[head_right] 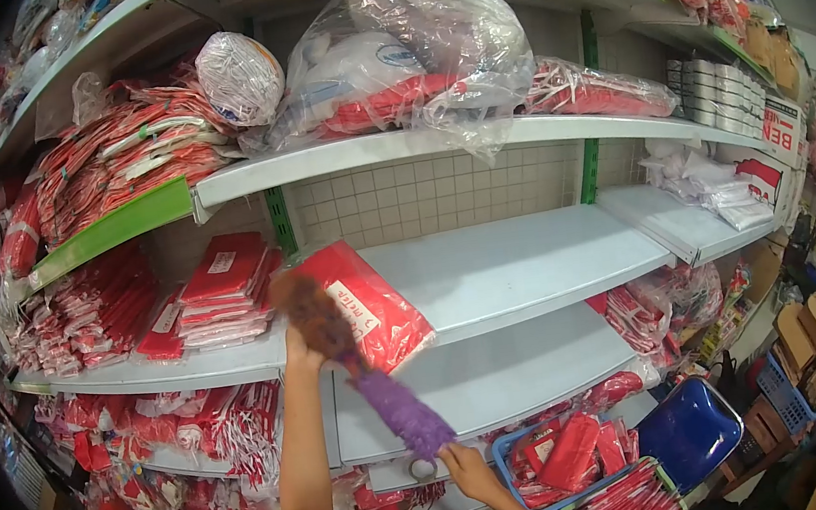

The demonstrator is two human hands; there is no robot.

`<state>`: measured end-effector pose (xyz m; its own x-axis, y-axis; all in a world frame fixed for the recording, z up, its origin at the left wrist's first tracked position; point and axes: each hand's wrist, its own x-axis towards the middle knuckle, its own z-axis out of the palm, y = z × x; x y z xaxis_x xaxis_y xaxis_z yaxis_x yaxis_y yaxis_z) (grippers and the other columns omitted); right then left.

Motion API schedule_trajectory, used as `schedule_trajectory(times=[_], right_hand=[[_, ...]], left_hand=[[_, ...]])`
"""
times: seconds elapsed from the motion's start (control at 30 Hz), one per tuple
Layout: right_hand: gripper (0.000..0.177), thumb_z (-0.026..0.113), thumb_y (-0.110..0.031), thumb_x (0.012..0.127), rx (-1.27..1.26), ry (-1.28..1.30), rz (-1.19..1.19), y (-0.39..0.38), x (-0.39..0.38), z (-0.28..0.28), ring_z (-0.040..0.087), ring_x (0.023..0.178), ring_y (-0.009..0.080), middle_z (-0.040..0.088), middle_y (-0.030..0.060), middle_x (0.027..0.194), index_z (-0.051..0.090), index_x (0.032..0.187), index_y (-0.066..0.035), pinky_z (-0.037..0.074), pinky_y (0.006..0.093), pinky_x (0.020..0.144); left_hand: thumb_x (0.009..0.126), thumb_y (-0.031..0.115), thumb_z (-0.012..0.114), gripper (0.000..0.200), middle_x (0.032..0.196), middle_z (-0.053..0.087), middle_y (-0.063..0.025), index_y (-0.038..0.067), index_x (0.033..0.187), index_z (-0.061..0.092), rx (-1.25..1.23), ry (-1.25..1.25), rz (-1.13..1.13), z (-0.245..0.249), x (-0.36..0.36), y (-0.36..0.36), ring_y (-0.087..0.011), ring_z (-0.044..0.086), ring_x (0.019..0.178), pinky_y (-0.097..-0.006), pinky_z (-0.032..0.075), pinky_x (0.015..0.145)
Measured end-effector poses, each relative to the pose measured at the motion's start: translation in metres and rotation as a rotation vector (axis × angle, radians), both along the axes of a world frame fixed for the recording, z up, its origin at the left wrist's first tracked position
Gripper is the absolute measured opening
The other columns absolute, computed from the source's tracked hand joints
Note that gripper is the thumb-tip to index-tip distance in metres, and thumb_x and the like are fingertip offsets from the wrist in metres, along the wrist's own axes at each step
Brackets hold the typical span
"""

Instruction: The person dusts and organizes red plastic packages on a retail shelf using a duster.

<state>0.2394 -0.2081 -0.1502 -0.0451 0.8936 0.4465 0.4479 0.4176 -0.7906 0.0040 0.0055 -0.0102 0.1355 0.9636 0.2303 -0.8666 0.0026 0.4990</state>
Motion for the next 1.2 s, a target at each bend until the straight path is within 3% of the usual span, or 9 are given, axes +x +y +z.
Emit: schedule_trajectory(times=[0.17,0.27,0.37,0.63,0.73,0.83,0.97,1.1,1.2], right_hand=[[0.037,0.040,-0.024,0.095,-0.391,0.637,-0.160,0.000,0.006,-0.018,0.045,0.048,0.0212,0.042,0.0117,0.053,0.046,0.069,0.001,0.035,0.0378,0.047],[0.037,0.039,-0.024,0.095,-0.022,0.008,-0.148,-0.006,0.016,0.000,0.046,0.048,0.0258,0.043,0.0148,0.053,0.046,0.069,0.002,0.036,0.0414,0.049],[0.035,0.040,-0.025,0.095,-0.140,-0.046,-0.176,-0.004,0.030,0.024,0.050,0.059,0.0405,0.050,0.0263,0.065,0.050,0.078,0.005,0.038,0.0434,0.055],[0.039,0.040,-0.025,0.093,-0.061,-0.244,-0.301,-0.001,0.034,0.029,0.054,0.063,0.0455,0.055,0.0286,0.068,0.054,0.073,0.005,0.039,0.0481,0.054],[0.043,0.041,-0.037,0.095,0.027,0.087,-0.418,0.028,0.073,0.022,0.048,0.046,0.0321,0.048,0.0169,0.052,0.050,0.075,0.000,0.039,0.0417,0.047],[0.041,0.041,-0.052,0.092,-0.445,0.937,0.097,0.009,0.086,0.076,0.030,0.047,0.0024,0.029,-0.0049,0.055,0.040,0.079,-0.013,0.023,0.0169,0.042],[0.047,0.044,-0.055,0.089,-0.358,1.225,0.321,-0.006,0.068,0.086,0.031,0.048,0.0050,0.044,-0.0025,0.071,0.048,0.093,-0.009,0.025,0.0185,0.042],[0.046,0.064,-0.008,0.083,-0.229,0.966,0.145,-0.010,0.046,0.102,0.057,0.101,0.0173,0.059,0.0089,0.113,0.045,0.123,0.000,0.045,0.0310,0.089],[0.040,0.061,-0.005,0.084,-0.239,0.924,0.063,-0.016,0.050,0.112,0.057,0.100,0.0162,0.059,0.0093,0.111,0.047,0.121,0.002,0.045,0.0300,0.087]], left_hand=[[0.095,0.050,0.029,0.054,0.123,0.052,-0.0111,0.007,0.125,0.044,-0.003,0.066,0.173,0.004,0.013,-0.003,-0.0275,0.051,0.112,-0.0427,0.040,0.097],[0.095,0.049,0.032,0.051,0.118,0.056,-0.0093,0.008,0.122,0.046,0.048,0.026,0.050,0.009,0.007,-0.005,-0.0261,0.055,0.106,-0.0424,0.043,0.094],[0.096,0.041,0.036,0.042,0.112,0.059,-0.0087,0.008,0.119,0.048,0.042,0.082,0.001,0.022,0.006,-0.020,-0.0242,0.057,0.102,-0.0410,0.046,0.090],[0.092,0.021,0.045,0.034,0.115,0.058,-0.0164,-0.001,0.118,0.048,0.102,0.157,-0.041,0.002,0.001,-0.007,-0.0283,0.057,0.105,-0.0422,0.046,0.092],[0.090,0.019,0.051,0.036,0.114,0.058,-0.0165,-0.002,0.119,0.047,0.011,0.111,-0.186,0.015,0.025,-0.044,-0.0289,0.059,0.102,-0.0432,0.049,0.089],[0.088,0.018,0.055,0.030,0.105,0.062,-0.0138,-0.001,0.112,0.052,0.032,0.197,-0.377,0.024,0.053,-0.075,-0.0234,0.063,0.093,-0.0393,0.053,0.082],[0.088,0.014,0.056,0.028,0.104,0.062,-0.0120,0.000,0.112,0.052,0.049,0.376,-0.430,0.026,0.093,-0.099,-0.0191,0.063,0.092,-0.0341,0.053,0.081],[0.088,0.014,0.057,0.034,0.103,0.061,-0.0099,0.002,0.119,0.049,0.216,0.654,-0.120,0.022,0.128,-0.115,-0.0183,0.062,0.091,-0.0308,0.050,0.081],[0.087,0.018,0.060,0.047,0.114,0.053,-0.0119,0.005,0.129,0.042,0.355,0.960,0.283,0.015,0.138,-0.124,-0.0202,0.053,0.104,-0.0317,0.046,0.084]])
